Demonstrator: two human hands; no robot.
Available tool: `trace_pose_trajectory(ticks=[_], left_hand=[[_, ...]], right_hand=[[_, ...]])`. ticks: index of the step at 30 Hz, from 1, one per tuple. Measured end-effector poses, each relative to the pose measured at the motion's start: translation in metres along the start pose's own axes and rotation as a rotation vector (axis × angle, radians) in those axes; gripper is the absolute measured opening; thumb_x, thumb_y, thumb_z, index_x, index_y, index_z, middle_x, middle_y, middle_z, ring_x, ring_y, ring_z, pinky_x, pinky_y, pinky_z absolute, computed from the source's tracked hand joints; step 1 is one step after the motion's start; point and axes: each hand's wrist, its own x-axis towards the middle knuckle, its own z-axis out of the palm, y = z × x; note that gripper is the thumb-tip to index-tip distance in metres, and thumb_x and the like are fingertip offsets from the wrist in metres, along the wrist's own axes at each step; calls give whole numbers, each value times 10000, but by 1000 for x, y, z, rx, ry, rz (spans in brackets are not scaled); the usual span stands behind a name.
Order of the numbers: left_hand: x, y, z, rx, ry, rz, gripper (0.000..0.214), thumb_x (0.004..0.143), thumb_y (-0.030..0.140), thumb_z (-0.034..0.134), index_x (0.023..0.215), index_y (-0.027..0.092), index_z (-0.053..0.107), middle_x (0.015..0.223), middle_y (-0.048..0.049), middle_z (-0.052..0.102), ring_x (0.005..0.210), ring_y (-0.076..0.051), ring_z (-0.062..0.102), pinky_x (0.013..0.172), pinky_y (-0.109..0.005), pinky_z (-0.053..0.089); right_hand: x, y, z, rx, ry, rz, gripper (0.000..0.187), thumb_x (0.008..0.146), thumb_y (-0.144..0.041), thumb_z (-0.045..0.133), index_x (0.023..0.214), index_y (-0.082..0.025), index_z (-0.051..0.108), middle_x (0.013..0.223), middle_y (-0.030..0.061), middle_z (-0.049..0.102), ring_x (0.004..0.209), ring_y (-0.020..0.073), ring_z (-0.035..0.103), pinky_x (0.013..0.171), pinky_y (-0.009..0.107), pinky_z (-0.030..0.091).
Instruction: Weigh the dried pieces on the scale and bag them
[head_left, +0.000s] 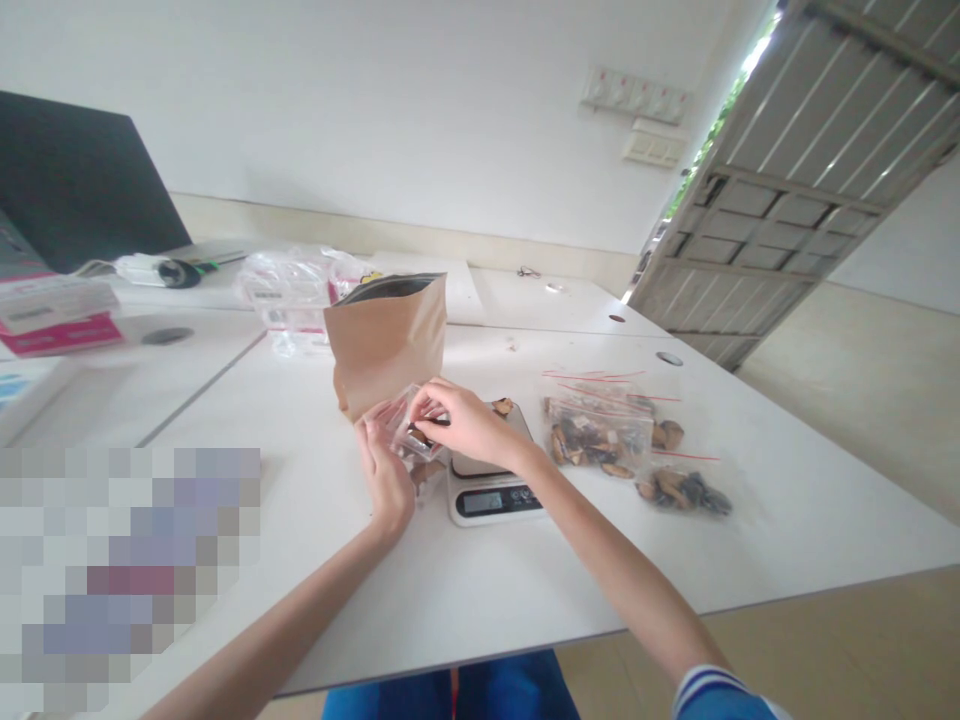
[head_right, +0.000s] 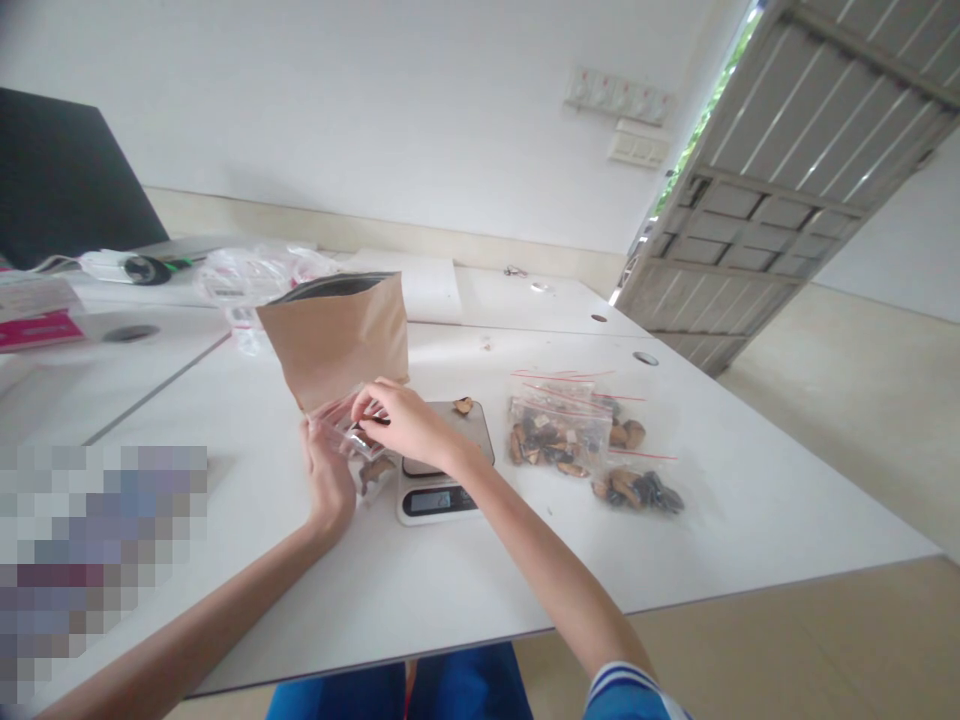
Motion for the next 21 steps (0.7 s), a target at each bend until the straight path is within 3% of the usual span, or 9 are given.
trace_pose_trajectory(ticks=[3, 6, 9, 12, 15, 16, 19, 21], left_hand=[[-1, -1, 0, -35, -28, 0, 304, 904, 459, 397, 997, 215, 553, 1106, -75, 639, 1046, -191, 624, 860, -324, 524], [-4, 0, 0, -33, -42, -4, 295, 910, 458, 393, 994, 223, 550, 1086, -71, 646, 1033, -181, 631, 850, -312, 532], [-5, 3, -1, -13, -48, -19, 325, 900, 490, 410, 1001, 217, 556, 1033, -62, 660, 950, -181, 654, 786, -302, 547], [-4, 3, -1, -24, -45, -5, 335, 892, 502, 417, 997, 213, 550, 1075, -76, 657, 997, -193, 645, 775, -297, 546], [-1, 0, -2, -18, -34, -15, 335, 887, 517, 414, 994, 227, 545, 1109, -75, 651, 1031, -197, 632, 764, -301, 544], [-1, -1, -2, -13, -36, -25, 347, 885, 531, 410, 993, 232, 549, 1115, -73, 649, 1025, -197, 633, 759, -305, 544], [0, -3, -2, 6, -42, -39, 385, 872, 570, 409, 971, 236, 572, 1116, -71, 648, 1035, -197, 627, 806, -323, 536], [-1, -3, -3, 13, -36, -26, 387, 867, 574, 415, 959, 236, 580, 1107, -70, 649, 1073, -198, 613, 874, -340, 518]], right_hand=[[-4, 5, -6, -62, 61, 26, 70, 829, -109, 624, 836, -179, 633, 926, 12, 525, 844, 124, 584, 831, 269, 484], [-5, 7, -7, -51, 12, 38, 14, 830, -175, 666, 844, -177, 669, 884, 7, 550, 769, 117, 589, 781, 264, 497], [-5, 7, -9, -14, -6, -52, 110, 861, -278, 649, 911, -189, 690, 921, 25, 614, 838, 137, 614, 812, 277, 501], [-15, 15, -18, -32, 121, -143, 204, 951, -303, 504, 1007, -222, 683, 1025, 46, 643, 1027, 155, 599, 949, 323, 467], [-39, 36, -28, -137, 278, -55, 271, 973, -326, 431, 1095, -223, 650, 1130, 87, 616, 1137, 185, 566, 1030, 393, 428], [-49, 45, -30, -193, 273, -11, 287, 966, -335, 440, 1154, -218, 622, 1196, 110, 589, 1194, 203, 536, 1055, 421, 406], [-74, 68, -29, -350, 71, 136, 493, 910, -412, 531, 1358, -218, 465, 1447, 169, 395, 1364, 264, 383, 1091, 483, 365], [-81, 77, -24, -410, -9, 167, 568, 887, -437, 563, 1394, -221, 421, 1508, 176, 306, 1411, 282, 305, 1106, 496, 346]])
